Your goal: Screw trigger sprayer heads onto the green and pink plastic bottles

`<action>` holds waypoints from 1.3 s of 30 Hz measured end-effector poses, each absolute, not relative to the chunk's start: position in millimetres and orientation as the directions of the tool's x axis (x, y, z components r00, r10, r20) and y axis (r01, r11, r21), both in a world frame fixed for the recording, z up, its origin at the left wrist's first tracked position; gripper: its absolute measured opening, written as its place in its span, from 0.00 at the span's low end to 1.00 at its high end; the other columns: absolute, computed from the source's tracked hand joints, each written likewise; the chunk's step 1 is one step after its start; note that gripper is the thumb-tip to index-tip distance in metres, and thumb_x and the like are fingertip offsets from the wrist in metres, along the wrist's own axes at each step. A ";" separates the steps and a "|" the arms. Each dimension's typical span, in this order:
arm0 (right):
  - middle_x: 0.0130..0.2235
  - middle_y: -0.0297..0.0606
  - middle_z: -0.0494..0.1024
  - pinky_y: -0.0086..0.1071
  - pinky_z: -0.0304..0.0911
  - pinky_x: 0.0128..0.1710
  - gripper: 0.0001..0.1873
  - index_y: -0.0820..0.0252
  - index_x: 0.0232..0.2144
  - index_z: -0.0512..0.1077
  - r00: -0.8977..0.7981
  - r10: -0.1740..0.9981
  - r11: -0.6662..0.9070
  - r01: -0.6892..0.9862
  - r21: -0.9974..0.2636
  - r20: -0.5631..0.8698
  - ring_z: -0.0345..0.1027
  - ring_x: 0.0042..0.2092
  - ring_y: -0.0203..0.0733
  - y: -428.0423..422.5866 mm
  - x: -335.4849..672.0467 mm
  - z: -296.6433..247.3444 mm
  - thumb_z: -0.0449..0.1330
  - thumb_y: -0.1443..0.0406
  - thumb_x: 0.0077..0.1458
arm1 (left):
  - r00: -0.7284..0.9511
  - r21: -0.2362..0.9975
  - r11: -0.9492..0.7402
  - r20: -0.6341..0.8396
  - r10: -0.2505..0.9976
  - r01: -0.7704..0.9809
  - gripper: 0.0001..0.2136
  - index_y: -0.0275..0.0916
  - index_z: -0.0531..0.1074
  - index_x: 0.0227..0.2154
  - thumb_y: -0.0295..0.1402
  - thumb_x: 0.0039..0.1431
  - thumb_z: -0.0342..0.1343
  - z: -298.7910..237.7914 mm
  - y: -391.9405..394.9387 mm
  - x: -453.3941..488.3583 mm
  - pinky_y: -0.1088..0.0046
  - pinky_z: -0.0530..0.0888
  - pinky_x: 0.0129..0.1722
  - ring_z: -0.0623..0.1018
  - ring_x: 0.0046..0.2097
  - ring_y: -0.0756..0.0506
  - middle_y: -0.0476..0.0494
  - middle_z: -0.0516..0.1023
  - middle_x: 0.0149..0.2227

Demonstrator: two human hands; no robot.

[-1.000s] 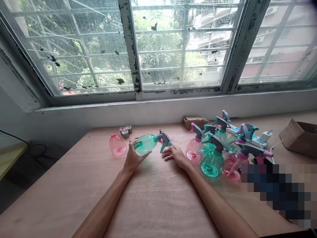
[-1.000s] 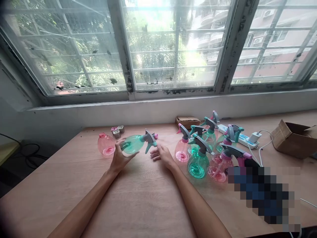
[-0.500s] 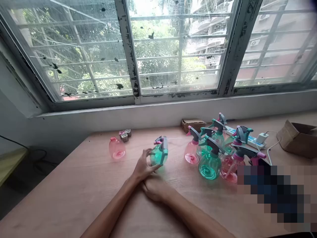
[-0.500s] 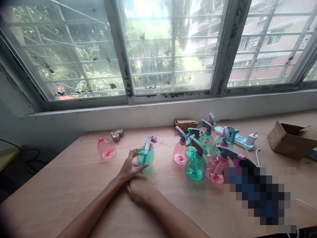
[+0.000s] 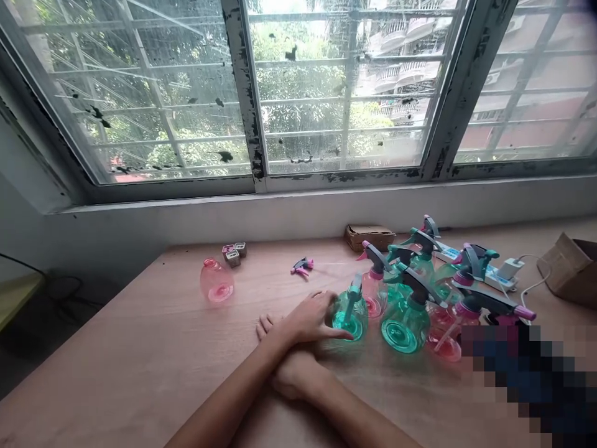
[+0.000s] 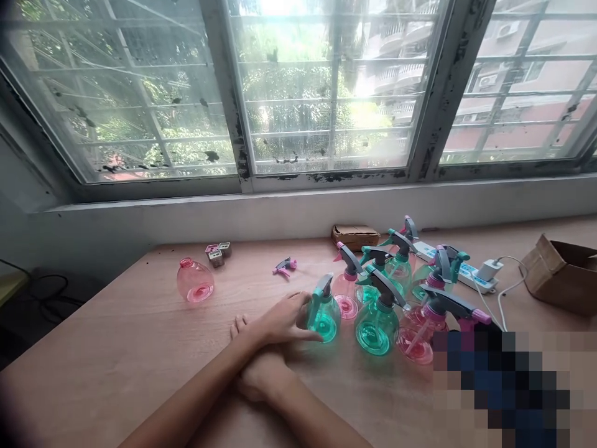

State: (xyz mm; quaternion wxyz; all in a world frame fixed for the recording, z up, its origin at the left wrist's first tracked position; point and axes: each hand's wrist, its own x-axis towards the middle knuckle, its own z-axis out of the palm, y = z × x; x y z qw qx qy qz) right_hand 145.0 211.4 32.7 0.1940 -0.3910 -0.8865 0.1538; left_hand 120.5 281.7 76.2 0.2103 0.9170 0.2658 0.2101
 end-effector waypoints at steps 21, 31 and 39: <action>0.70 0.61 0.54 0.57 0.42 0.67 0.28 0.70 0.62 0.63 0.088 0.881 0.195 0.828 -0.526 0.464 0.40 0.71 0.63 312.8 181.8 36.6 0.53 0.71 0.60 | -0.120 0.361 -0.330 0.812 0.572 0.872 0.37 0.43 0.50 0.64 0.49 0.58 0.62 78.2 318.9 -81.6 0.41 0.48 0.66 0.56 0.69 0.28 0.27 0.56 0.68; 0.60 0.60 0.70 0.67 0.31 0.64 0.32 0.62 0.62 0.66 0.231 0.875 0.098 0.778 -0.621 0.426 0.54 0.64 0.68 346.8 186.6 21.9 0.63 0.55 0.59 | -0.152 0.409 -0.146 0.613 0.776 0.901 0.39 0.37 0.62 0.59 0.49 0.47 0.68 58.8 342.4 -95.7 0.46 0.68 0.53 0.77 0.52 0.25 0.28 0.78 0.51; 0.48 0.48 0.74 0.53 0.53 0.59 0.27 0.56 0.55 0.72 0.234 0.795 0.374 0.538 -0.756 0.559 0.65 0.52 0.56 336.6 180.5 34.3 0.64 0.51 0.57 | 0.093 0.278 -0.362 0.666 0.740 0.890 0.33 0.42 0.55 0.63 0.35 0.57 0.62 63.6 327.1 -74.2 0.46 0.56 0.65 0.67 0.64 0.30 0.32 0.67 0.64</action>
